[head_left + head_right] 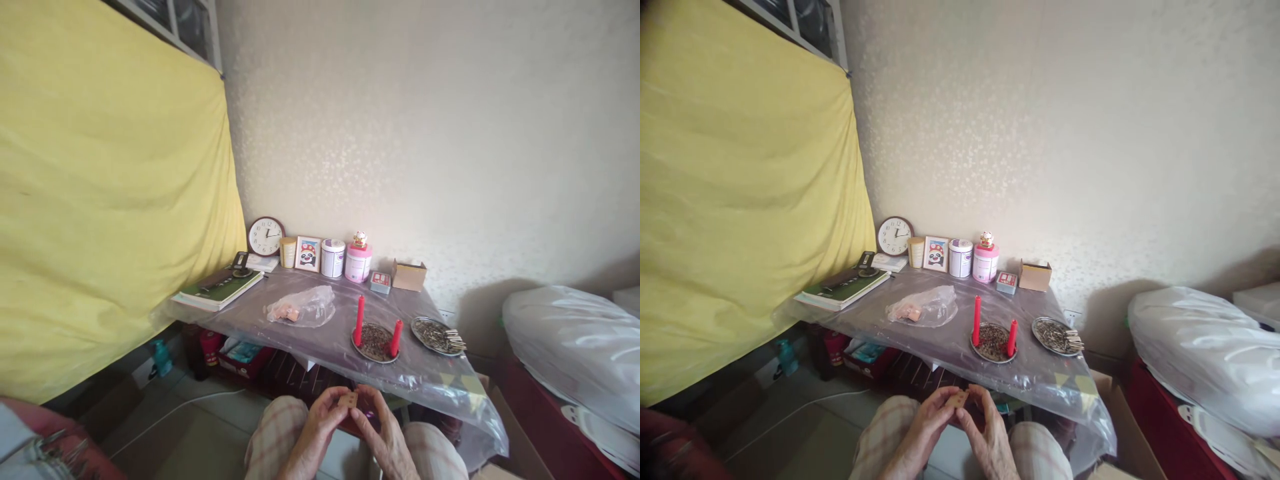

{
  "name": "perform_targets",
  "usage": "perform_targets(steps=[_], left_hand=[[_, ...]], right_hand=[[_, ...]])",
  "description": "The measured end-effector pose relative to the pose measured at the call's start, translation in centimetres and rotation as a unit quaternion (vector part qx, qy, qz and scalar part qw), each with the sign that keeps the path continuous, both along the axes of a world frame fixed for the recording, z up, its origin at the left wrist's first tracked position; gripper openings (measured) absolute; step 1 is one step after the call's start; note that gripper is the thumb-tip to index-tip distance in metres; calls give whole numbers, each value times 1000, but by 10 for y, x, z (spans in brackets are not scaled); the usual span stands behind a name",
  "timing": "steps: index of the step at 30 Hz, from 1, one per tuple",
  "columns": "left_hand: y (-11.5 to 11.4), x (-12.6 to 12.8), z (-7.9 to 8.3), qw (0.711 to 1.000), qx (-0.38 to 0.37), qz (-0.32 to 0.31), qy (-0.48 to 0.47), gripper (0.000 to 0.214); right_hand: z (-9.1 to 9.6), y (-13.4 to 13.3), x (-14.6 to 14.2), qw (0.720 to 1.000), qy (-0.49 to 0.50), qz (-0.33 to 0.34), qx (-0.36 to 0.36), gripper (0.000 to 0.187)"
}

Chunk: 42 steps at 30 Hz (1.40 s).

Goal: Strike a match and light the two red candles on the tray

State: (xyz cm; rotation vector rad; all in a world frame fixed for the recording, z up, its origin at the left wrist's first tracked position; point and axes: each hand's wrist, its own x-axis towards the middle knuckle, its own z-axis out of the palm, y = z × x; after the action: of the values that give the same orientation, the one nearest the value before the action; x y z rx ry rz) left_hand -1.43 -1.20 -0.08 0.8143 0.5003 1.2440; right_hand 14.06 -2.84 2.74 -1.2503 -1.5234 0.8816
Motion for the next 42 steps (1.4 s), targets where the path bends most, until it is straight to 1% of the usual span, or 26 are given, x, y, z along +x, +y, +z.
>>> perform_targets(steps=[2, 4, 6, 8, 9, 11, 13, 15, 17, 21, 25, 28, 30, 35, 38, 40, 42], left_hand=[[-3, -1, 2, 1000, -10, -2, -16, 30], [-5, -2, 2, 999, -23, 1, -29, 26], [-6, -2, 2, 999, -37, 3, -37, 28], [-7, -3, 2, 998, -49, 3, -40, 31], [-7, -3, 3, 998, -55, 1, -40, 32], [-8, -2, 4, 997, -65, -1, -39, 32], [-10, -3, 7, 997, -73, -3, -36, 34], [-12, -4, 13, 996, -81, -1, -33, 37], [-14, -6, 23, 996, -89, 4, -29, 37], [-14, -10, 48, 995, -99, 13, -22, 35], [-11, -10, 67, 996, -88, 13, -12, 33], [-7, -8, 74, 996, -89, 7, -8, 34], [-4, -6, 78, 996, -88, 0, -1, 35], [1, -4, 88, 996, -87, -7, 11, 40], [4, -2, 93, 996, -83, -13, 15, 39], [4, 0, 95, 997, -75, -18, 24, 36], [5, 4, 96, 997, -68, -13, 36, 33]], right_hand=[[2, 3, 0, 998, 53, -24, -2, 46], [4, 6, 1, 988, 144, -58, -5, 44], [3, 7, 2, 962, 253, -106, 0, 38], [3, 6, 6, 934, 332, -132, -11, 34], [2, 5, 9, 924, 358, -133, -25, 34], [2, 2, 14, 908, 399, -114, -60, 38], [2, -1, 19, 890, 436, -103, -81, 42], [3, -3, 21, 876, 462, -105, -91, 43], [5, -3, 22, 870, 470, -113, -101, 44], [11, 0, 21, 875, 458, -126, -93, 42], [25, 5, 18, 885, 436, -134, -93, 42], [40, 7, 17, 896, 417, -135, -72, 43], [50, 8, 15, 906, 399, -132, -51, 41], [69, 8, 11, 930, 336, -143, -48, 38], [70, 8, 8, 944, 292, -152, 5, 32], [68, 9, 8, 954, 247, -155, 63, 24], [65, 10, 10, 963, 175, -160, 131, 16]])
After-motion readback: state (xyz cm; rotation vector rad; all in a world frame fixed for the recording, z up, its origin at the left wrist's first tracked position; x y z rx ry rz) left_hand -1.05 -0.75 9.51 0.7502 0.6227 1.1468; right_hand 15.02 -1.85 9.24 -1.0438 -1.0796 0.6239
